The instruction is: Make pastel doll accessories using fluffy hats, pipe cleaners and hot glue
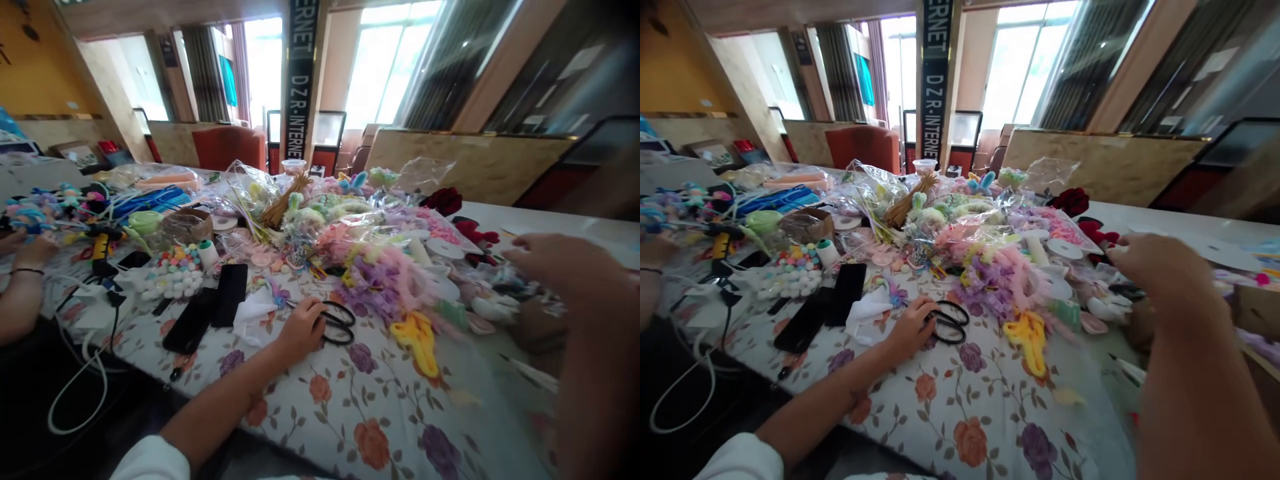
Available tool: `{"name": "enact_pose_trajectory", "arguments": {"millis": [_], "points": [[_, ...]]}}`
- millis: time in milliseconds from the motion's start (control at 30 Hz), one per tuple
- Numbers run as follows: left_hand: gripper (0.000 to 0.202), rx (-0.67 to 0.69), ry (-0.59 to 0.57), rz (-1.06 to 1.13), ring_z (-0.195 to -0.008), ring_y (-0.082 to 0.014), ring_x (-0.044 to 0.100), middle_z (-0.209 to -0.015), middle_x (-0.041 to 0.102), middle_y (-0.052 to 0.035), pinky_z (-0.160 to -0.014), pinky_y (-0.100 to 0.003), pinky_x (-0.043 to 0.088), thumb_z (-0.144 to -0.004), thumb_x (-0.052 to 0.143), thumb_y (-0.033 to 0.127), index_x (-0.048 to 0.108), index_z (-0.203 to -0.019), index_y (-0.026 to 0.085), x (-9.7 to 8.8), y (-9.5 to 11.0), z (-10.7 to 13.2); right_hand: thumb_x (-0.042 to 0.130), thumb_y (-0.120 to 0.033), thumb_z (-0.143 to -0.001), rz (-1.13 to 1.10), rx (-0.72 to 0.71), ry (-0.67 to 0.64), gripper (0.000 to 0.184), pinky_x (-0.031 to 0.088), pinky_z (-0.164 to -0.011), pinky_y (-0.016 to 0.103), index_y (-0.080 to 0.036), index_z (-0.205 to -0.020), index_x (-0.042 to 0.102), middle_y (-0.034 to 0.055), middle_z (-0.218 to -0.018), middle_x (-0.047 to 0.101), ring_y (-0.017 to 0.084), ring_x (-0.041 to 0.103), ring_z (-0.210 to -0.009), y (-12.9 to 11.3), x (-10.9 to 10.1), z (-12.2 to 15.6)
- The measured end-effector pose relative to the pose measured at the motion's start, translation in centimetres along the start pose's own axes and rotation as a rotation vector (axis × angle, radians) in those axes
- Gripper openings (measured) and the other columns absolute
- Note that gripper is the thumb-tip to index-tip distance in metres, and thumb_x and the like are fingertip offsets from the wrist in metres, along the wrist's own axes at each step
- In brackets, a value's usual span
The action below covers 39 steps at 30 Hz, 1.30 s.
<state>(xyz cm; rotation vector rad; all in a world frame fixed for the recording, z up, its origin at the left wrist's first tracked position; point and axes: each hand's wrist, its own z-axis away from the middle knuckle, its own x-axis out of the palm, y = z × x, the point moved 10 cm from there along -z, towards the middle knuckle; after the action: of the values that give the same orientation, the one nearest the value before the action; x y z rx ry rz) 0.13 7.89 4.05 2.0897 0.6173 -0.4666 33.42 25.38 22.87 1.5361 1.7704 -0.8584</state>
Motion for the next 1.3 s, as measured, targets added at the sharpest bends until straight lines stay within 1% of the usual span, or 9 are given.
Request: {"name": "enact_pose_trajectory", "arguments": {"millis": [67,167,267,367,533,667,833,1100,1300], "points": [[0.024,-0.028,0.066,0.004,-0.101,-0.0202,0.057,-0.107,0.057,-0.0091,-0.092,-0.036,0.048,-0.088,0.047,0.017,0.058,-0.109,0.021,-1.2,-0.3,-0.2,0.063,-0.048,-0.079,-0.015,-0.019,0.090,0.039,0.031,-0.050,0.029,-0.013,-0.088,0.075,0.0179,-0.074,0.074,0.016,0.067,-0.064,-3.8,-3.5,2.2],[0.023,-0.041,0.169,-0.034,-0.102,-0.0193,0.057,-0.107,0.058,-0.0076,-0.093,-0.035,0.048,-0.088,0.047,0.018,0.058,-0.109,0.022,-3.9,-0.8,-1.0,0.053,-0.040,-0.091,-0.571,-0.226,0.115,0.029,0.047,-0.057,0.025,-0.020,-0.101,0.070,0.0094,-0.086,0.075,0.014,0.069,-0.071,-12.5,-4.7,9.0],[0.021,-0.058,0.250,-0.203,-0.100,-0.0194,0.058,-0.103,0.062,-0.0070,-0.090,-0.033,0.049,-0.086,0.048,0.017,0.060,-0.103,0.020,-8.3,-2.4,-2.6,0.054,-0.029,-0.092,-0.826,-0.650,-0.102,0.018,0.055,-0.067,0.028,-0.020,-0.095,0.069,0.0067,-0.088,0.075,0.017,0.071,-0.076,-22.7,-0.9,17.7],[0.026,-0.181,0.172,-0.616,-0.111,-0.0215,0.054,-0.111,0.061,-0.0087,-0.102,-0.035,0.042,-0.085,0.049,0.016,0.061,-0.108,0.018,-12.9,-5.9,-4.9,0.047,-0.017,-0.093,-0.888,-0.775,-0.161,0.020,0.056,-0.069,0.029,-0.018,-0.094,0.067,0.0086,-0.090,0.073,0.019,0.070,-0.079,-26.9,3.5,22.9],[0.049,-0.322,-0.008,-0.907,-0.130,-0.0312,0.040,-0.134,0.051,-0.0150,-0.109,-0.043,0.032,-0.072,0.059,0.006,0.059,-0.120,0.015,-18.8,-12.1,-7.5,0.046,-0.011,-0.089,-0.839,-0.797,-0.099,0.023,0.057,-0.080,0.037,-0.015,-0.101,0.065,0.0137,-0.101,0.071,0.023,0.067,-0.092,-28.0,6.9,25.4],[0.054,-0.374,-0.115,-0.948,-0.126,-0.0303,0.047,-0.131,0.056,-0.0142,-0.106,-0.041,0.034,-0.067,0.064,0.008,0.060,-0.120,0.017,-19.1,-15.1,-8.6,0.048,-0.010,-0.087,-0.745,-0.816,-0.114,0.025,0.055,-0.089,0.044,-0.013,-0.105,0.065,0.0171,-0.113,0.067,0.028,0.063,-0.106,-28.7,7.6,26.0],[0.023,-0.478,-0.154,-0.935,-0.104,-0.0296,0.062,-0.103,0.070,-0.0148,-0.090,-0.037,0.044,-0.070,0.059,0.012,0.070,-0.090,0.016,-18.8,-17.6,-10.6,0.050,-0.011,-0.086,-0.707,-0.731,-0.214,0.026,0.052,-0.095,0.046,-0.012,-0.107,0.064,0.0187,-0.122,0.062,0.029,0.058,-0.114,-28.5,8.9,25.4],[0.032,-0.518,0.139,-0.864,-0.094,-0.0274,0.062,-0.098,0.070,-0.0134,-0.078,-0.033,0.044,-0.080,0.041,0.020,0.069,-0.097,0.016,-23.6,-16.4,-15.8,0.050,-0.012,-0.086,-0.697,-0.719,-0.288,0.021,0.049,-0.097,0.047,-0.014,-0.101,0.065,0.0175,-0.125,0.060,0.029,0.054,-0.118,-28.6,9.7,25.3],[0.037,-0.535,0.308,-0.805,-0.093,-0.0252,0.060,-0.097,0.068,-0.0157,-0.081,-0.032,0.042,-0.084,0.031,0.018,0.064,-0.098,0.012,-25.9,-15.4,-16.9,0.050,-0.013,-0.086,-0.697,-0.730,-0.301,0.022,0.048,-0.100,0.046,-0.013,-0.102,0.065,0.0167,-0.126,0.059,0.029,0.054,-0.119,-28.7,9.7,25.1]]}}
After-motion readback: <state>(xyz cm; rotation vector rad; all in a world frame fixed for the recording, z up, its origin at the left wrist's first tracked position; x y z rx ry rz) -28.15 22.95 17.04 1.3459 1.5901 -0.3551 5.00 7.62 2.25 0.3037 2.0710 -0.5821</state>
